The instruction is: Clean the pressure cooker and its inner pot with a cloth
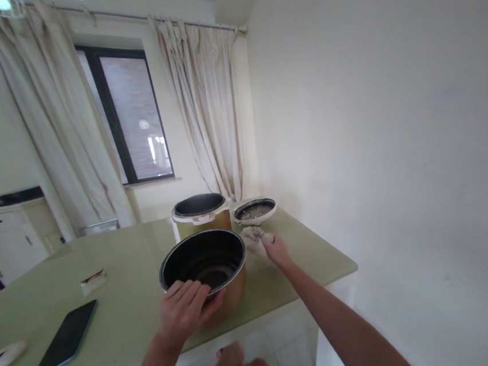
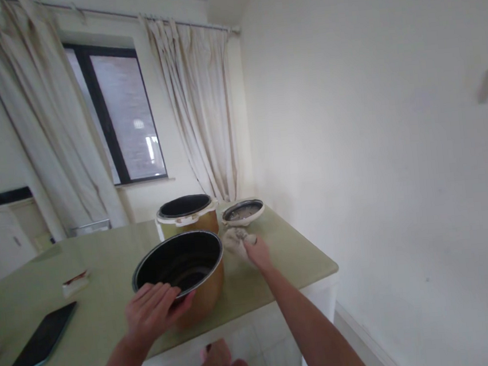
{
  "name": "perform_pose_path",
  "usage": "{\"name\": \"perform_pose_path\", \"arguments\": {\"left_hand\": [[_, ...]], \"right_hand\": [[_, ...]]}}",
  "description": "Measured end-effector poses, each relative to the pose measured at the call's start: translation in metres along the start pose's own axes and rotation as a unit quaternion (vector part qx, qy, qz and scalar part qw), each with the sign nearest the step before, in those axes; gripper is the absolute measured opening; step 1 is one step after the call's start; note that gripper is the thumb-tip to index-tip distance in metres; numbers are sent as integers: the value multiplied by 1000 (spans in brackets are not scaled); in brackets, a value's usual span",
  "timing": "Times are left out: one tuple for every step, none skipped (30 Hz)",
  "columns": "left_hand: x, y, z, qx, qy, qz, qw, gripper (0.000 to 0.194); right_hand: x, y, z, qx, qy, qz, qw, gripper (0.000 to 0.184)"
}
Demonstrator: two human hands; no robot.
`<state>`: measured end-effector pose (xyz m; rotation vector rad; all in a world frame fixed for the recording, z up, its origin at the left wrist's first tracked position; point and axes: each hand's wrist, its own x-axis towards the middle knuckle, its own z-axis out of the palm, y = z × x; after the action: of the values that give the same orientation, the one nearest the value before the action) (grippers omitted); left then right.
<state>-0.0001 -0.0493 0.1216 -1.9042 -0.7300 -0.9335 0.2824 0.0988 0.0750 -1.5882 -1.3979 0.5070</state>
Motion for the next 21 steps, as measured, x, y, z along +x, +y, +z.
{"name": "perform_pose_path", "arguments": {"left_hand": [[-2, 4, 6, -6, -5, -2, 1000, 27], [-4, 8, 13, -13, -10, -3, 1000, 27], [-6, 12, 20, -22, -9, -4, 1000, 28], [-7, 16, 27, -32, -7, -6, 999, 29], [-9, 20, 33, -42, -6, -10, 999, 30], [-10, 24, 39, -52, -7, -16, 999, 31], [-11, 29, 44, -62, -11, -21, 998, 31], [-13, 33, 47, -71, -20, -27, 997, 32], [-15, 37, 49, -80, -36, -34, 996, 31], [-16, 40, 49, -91, -57, -43, 993, 31], [-16, 41, 48, -106, -83, -52, 990, 30], [-14, 40, 46, -125, -113, -61, 984, 30], [-11, 37, 44, -143, -142, -77, 976, 32], [-5, 30, 43, -155, -172, -104, 967, 35], [2, 22, 43, -159, -200, -148, 955, 38], [11, 11, 45, -153, -227, -204, 940, 41], [20, -1, 49, -137, -252, -275, 918, 43], [28, -13, 56, -116, -277, -343, 890, 44], [35, -23, 64, -99, -301, -386, 866, 42], [39, -32, 74, -83, -324, -411, 848, 38], [41, -38, 85, -79, -348, -415, 837, 33]], "right_hand": [[5, -7, -13, 7, 19, -3, 1000, 32], [8, -16, -25, 17, 33, -17, 999, 35], [9, -27, -34, 26, 37, -51, 998, 38], [8, -41, -42, 27, 27, -102, 994, 40], [6, -56, -47, 15, 3, -174, 985, 43], [3, -71, -49, -16, -36, -253, 967, 47], [0, -85, -49, -66, -81, -326, 939, 52], [-2, -98, -46, -122, -130, -396, 901, 57], [-3, -108, -42, -175, -178, -454, 855, 58], [-3, -115, -35, -217, -221, -504, 806, 58], [-2, -120, -26, -243, -261, -543, 761, 57], [0, -121, -15, -254, -293, -568, 726, 56], [2, -119, -3, -256, -317, -575, 709, 54], [4, -115, 10, -255, -331, -565, 712, 52], [5, -110, 24, -256, -341, -535, 729, 49], [5, -104, 37, -264, -350, -491, 753, 46], [5, -98, 49, -280, -364, -437, 774, 46], [4, -92, 59, -302, -391, -379, 783, 51], [4, -87, 67, -323, -427, -330, 777, 59], [3, -82, 72, -341, -468, -295, 760, 68], [3, -79, 74, -347, -504, -277, 741, 75]]}}
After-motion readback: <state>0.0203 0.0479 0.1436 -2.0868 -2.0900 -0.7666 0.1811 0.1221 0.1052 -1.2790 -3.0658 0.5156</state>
